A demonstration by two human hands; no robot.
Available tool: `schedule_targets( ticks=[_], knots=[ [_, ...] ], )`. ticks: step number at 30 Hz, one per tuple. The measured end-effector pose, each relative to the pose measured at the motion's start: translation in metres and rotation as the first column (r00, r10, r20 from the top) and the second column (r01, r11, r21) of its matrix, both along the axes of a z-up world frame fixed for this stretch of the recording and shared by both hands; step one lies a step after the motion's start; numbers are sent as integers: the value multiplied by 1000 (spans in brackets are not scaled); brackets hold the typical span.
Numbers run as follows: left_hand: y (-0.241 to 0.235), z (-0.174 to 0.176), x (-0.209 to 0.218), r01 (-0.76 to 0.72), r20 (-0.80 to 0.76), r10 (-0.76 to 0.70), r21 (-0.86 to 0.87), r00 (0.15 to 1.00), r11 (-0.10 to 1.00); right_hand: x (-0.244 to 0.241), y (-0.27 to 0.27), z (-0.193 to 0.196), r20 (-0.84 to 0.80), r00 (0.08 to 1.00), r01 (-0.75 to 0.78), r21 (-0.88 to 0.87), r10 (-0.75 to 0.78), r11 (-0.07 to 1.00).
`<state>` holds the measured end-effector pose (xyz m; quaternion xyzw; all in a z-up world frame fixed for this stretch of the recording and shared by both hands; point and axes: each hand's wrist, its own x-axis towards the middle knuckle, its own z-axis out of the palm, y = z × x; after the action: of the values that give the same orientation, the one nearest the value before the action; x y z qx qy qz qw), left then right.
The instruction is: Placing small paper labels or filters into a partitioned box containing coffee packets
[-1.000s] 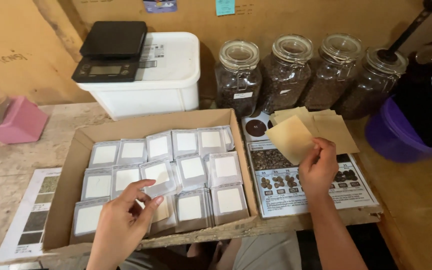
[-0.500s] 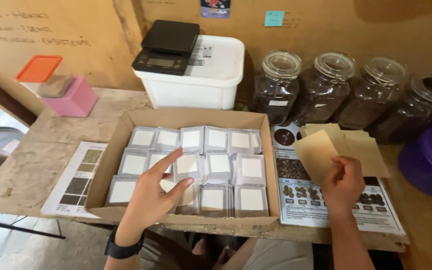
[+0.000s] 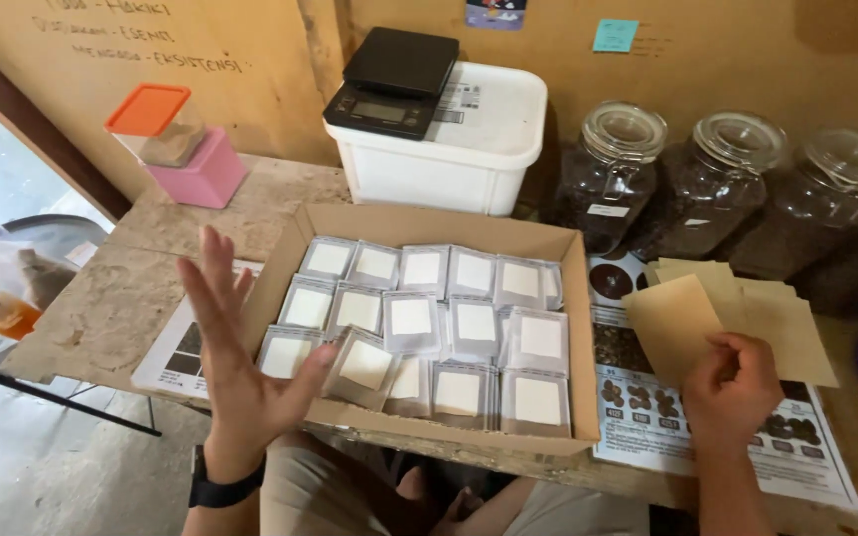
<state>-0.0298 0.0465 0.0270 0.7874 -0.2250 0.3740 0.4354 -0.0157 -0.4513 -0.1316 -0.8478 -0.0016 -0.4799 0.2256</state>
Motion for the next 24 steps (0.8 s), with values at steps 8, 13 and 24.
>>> schedule_targets(
  ticks=[8,13,24],
  knots=[
    [20,-6,7,-24,-21,24,-6,999,1000,-3,3,2,23,1000,6,57,-7,998],
    [28,-16,25,32,-193,-11,103,981,994,-7,19,23,55,995,-85,24,84,996],
    [21,-20,44,64,-672,241,395,700,916,7,90,93,193,940,-296,62,280,953]
  ],
)
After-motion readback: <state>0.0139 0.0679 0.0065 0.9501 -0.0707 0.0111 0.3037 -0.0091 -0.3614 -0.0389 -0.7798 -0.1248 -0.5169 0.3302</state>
